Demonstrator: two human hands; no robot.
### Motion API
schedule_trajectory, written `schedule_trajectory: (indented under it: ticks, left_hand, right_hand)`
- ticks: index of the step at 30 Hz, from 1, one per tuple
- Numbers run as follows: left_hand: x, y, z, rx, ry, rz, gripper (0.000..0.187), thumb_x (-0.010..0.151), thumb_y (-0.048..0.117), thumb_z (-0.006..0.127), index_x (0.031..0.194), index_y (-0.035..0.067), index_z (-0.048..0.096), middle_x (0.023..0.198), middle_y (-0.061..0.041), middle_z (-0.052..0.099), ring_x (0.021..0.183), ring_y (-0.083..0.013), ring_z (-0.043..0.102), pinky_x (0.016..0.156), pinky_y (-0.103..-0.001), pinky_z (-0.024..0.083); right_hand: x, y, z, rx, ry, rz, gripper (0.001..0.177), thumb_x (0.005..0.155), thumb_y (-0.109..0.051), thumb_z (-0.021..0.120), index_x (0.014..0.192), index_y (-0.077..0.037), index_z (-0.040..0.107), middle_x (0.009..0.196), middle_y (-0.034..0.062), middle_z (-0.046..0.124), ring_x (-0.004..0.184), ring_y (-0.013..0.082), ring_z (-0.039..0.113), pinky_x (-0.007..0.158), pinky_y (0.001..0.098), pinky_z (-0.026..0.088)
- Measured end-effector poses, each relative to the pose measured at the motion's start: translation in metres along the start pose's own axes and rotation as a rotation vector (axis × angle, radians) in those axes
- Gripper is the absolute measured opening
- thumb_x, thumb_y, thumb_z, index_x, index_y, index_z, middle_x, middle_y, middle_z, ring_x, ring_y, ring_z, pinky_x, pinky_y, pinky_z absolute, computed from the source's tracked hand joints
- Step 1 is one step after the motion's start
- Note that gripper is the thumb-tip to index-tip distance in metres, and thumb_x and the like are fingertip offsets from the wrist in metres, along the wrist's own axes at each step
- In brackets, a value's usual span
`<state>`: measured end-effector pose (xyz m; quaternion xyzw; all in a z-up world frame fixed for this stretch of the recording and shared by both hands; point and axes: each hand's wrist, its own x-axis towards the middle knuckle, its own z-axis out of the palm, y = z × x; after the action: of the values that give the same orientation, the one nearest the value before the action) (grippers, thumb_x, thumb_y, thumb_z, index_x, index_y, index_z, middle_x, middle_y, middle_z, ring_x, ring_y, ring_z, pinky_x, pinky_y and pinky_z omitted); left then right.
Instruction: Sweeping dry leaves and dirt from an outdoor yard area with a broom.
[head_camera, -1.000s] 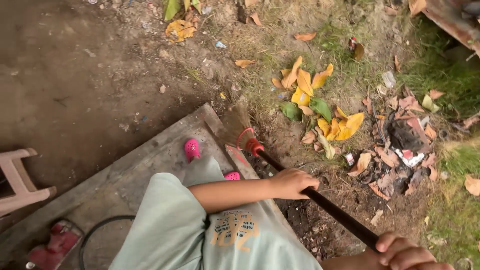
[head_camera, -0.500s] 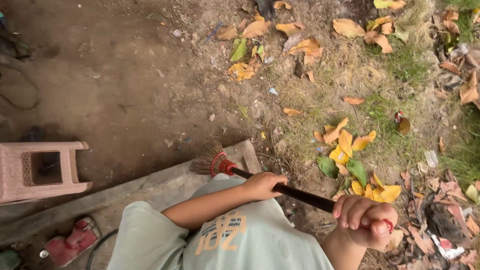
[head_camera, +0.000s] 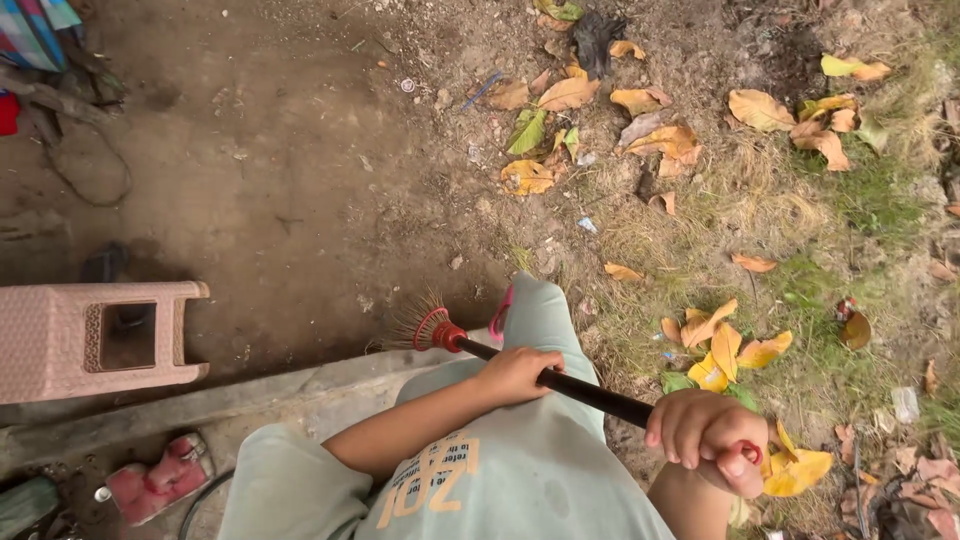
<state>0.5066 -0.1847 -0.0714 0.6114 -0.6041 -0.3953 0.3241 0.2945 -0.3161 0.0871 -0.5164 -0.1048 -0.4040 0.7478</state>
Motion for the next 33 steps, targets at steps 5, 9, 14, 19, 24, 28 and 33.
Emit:
schedule_trajectory:
  ticks: [5, 9, 14, 19, 24, 28, 33]
  left_hand:
    - [0.049, -0.028, -0.047, 0.014, 0.082, -0.053, 0.024, 0.081, 0.018, 0.073, 0.103, 0.015, 0.065, 0.084, -0.011, 0.072, 0.083, -0.0351, 0.07, 0.069, -0.05, 0.052]
    - [0.125, -0.06, -0.096, 0.008, 0.163, -0.111, 0.024, 0.08, 0.018, 0.072, 0.103, 0.015, 0.066, 0.084, -0.011, 0.071, 0.08, -0.0338, 0.071, 0.068, -0.048, 0.053]
    - [0.233, -0.082, -0.151, 0.024, 0.307, -0.034, 0.022, 0.076, 0.015, 0.072, 0.098, 0.014, 0.067, 0.083, -0.01, 0.072, 0.079, -0.0327, 0.071, 0.071, -0.046, 0.055]
    - [0.306, -0.126, -0.174, 0.065, 0.259, -0.131, 0.016, 0.078, 0.016, 0.073, 0.093, 0.015, 0.068, 0.077, -0.009, 0.072, 0.075, -0.0288, 0.072, 0.076, -0.046, 0.054]
    - [0.375, -0.25, -0.116, 0.113, 0.323, -0.008, 0.02, 0.076, 0.014, 0.07, 0.097, 0.014, 0.07, 0.092, -0.008, 0.074, 0.085, -0.0289, 0.072, 0.071, -0.044, 0.054]
    - [0.421, -0.197, -0.058, 0.085, 0.046, -0.011, 0.003, 0.083, 0.019, 0.074, 0.086, 0.018, 0.072, 0.083, -0.005, 0.072, 0.08, -0.0229, 0.07, 0.074, -0.041, 0.054]
    - [0.443, -0.102, -0.01, -0.006, -0.112, 0.334, 0.014, 0.095, 0.021, 0.063, 0.081, 0.017, 0.065, 0.074, 0.005, 0.061, 0.078, -0.0142, 0.06, 0.085, -0.035, 0.046]
  right_hand:
    - [0.065, 0.054, -0.058, 0.082, -0.04, 0.022, 0.028, 0.095, -0.024, 0.059, 0.072, -0.009, 0.051, 0.055, 0.0044, 0.058, 0.045, 0.0191, 0.056, 0.052, 0.0385, 0.058]
    - [0.135, 0.091, -0.128, 0.087, -0.125, 0.03, 0.03, 0.095, -0.022, 0.057, 0.068, -0.01, 0.05, 0.052, 0.0043, 0.056, 0.043, 0.0177, 0.055, 0.049, 0.0376, 0.058]
    - [0.226, 0.108, -0.19, 0.056, -0.192, 0.054, 0.034, 0.095, -0.022, 0.058, 0.066, -0.01, 0.047, 0.053, 0.0052, 0.055, 0.044, 0.0199, 0.053, 0.052, 0.0395, 0.056]
    - [0.251, 0.154, -0.229, -0.032, -0.05, 0.081, 0.038, 0.097, -0.026, 0.058, 0.066, -0.01, 0.046, 0.053, 0.0047, 0.053, 0.045, 0.0197, 0.05, 0.054, 0.0392, 0.053]
    - [0.213, 0.204, -0.243, -0.47, 0.188, 0.357, 0.038, 0.106, -0.016, 0.055, 0.072, -0.003, 0.047, 0.069, 0.0057, 0.054, 0.063, 0.0193, 0.051, 0.068, 0.0362, 0.046]
    - [0.192, 0.155, -0.233, -0.751, 0.381, 0.553, 0.032, 0.101, -0.009, 0.056, 0.07, 0.0, 0.049, 0.069, 0.0067, 0.057, 0.059, 0.0165, 0.049, 0.058, 0.0295, 0.041]
    - [0.219, 0.073, -0.17, -1.179, 0.371, 0.508, 0.019, 0.089, -0.003, 0.058, 0.072, 0.002, 0.054, 0.079, 0.0121, 0.065, 0.064, 0.0213, 0.06, 0.06, 0.0333, 0.048]
